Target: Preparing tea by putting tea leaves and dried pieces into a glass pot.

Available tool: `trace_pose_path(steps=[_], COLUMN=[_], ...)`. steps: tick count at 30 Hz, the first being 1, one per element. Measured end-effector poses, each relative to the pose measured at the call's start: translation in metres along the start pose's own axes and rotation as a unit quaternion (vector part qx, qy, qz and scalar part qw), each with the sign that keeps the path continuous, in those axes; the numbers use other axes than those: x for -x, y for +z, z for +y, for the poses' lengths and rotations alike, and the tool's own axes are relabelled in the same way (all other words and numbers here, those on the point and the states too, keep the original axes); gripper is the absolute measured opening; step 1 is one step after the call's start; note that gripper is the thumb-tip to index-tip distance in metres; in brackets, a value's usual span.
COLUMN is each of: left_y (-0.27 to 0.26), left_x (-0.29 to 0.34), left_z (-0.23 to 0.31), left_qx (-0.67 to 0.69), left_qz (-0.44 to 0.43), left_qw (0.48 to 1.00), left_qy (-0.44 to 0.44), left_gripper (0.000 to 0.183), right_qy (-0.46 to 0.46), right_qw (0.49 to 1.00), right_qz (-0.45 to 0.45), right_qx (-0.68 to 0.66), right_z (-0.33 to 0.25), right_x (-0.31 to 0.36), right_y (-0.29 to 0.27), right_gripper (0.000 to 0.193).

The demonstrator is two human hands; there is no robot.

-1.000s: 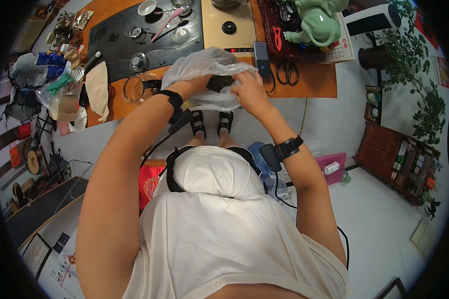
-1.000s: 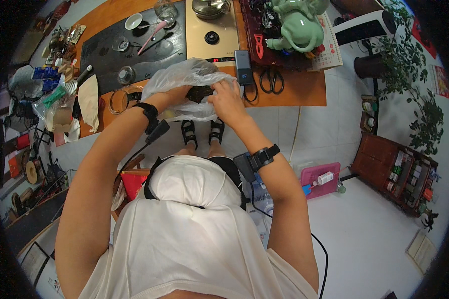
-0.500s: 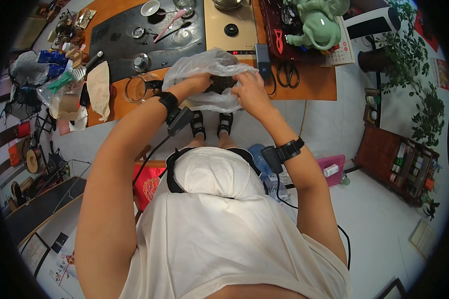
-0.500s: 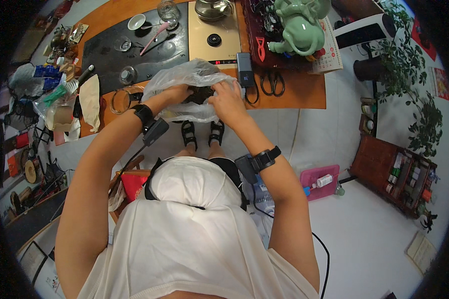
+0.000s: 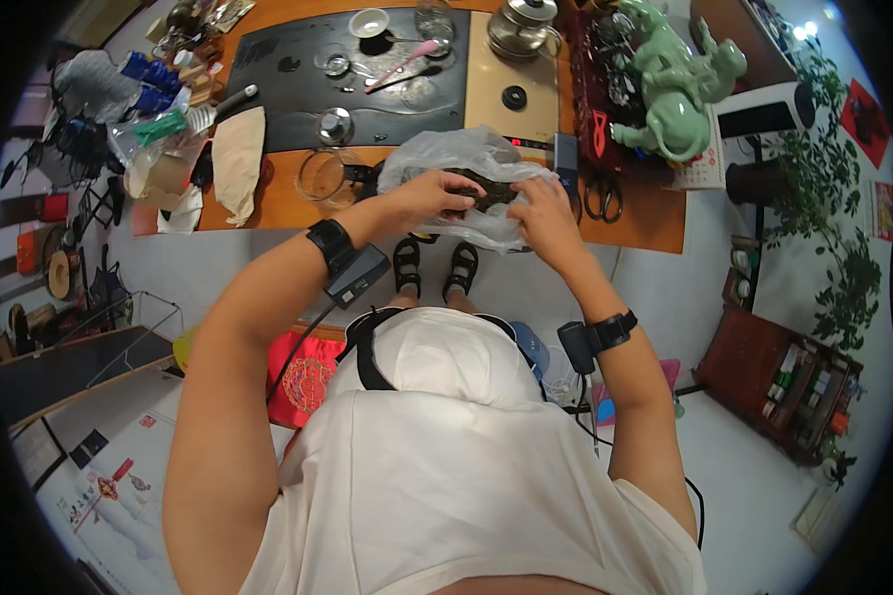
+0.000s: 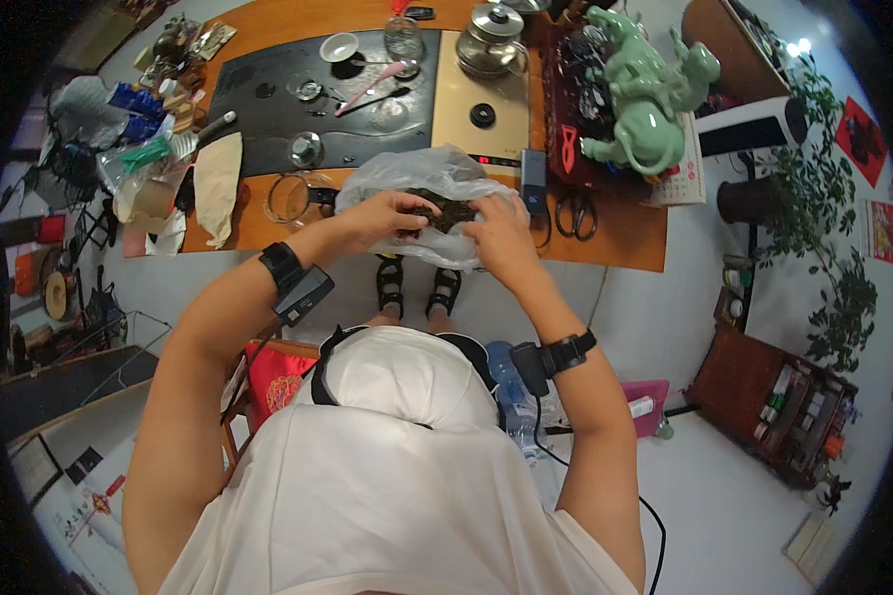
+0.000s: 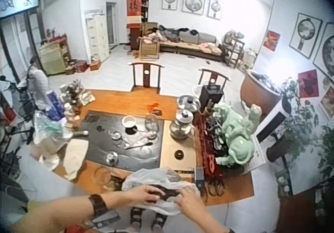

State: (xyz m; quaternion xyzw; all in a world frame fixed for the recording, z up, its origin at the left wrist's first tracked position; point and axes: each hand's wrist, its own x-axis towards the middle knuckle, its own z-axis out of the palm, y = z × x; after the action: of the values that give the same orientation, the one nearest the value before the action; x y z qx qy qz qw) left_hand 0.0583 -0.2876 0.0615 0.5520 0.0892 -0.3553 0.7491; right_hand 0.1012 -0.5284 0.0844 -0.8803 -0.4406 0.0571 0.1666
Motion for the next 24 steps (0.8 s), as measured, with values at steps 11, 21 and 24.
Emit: trace_pose_path(steps=[11, 21, 24], left_y=[-0.022, -0.108, -0.122], left_x=[0.068, 0.152, 0.147], left_z=[0.025, 0.024, 0.007], left_qx=[0.155, 0.046, -0.056], left_qz=[0.048, 0.17, 0.231], left_qw=[0.985, 0.979, 0.964], left_qy=[0.065, 0.107, 0.117], left_gripper=[0.032, 0.027, 0.025], right_qy=[-0.007, -0.005, -0.007], right_qw=[0.999, 0.997, 0.997], right_qz=[-0.031, -0.063, -0.052], right_qx=[0.039, 0.044, 0.051], right_z=[-0.012, -0.023, -0.024], right_x=[-0.014, -0.022, -0.022], right_y=[-0.001, -0.007, -0.005], right_gripper=[0.015, 0.016, 0.015])
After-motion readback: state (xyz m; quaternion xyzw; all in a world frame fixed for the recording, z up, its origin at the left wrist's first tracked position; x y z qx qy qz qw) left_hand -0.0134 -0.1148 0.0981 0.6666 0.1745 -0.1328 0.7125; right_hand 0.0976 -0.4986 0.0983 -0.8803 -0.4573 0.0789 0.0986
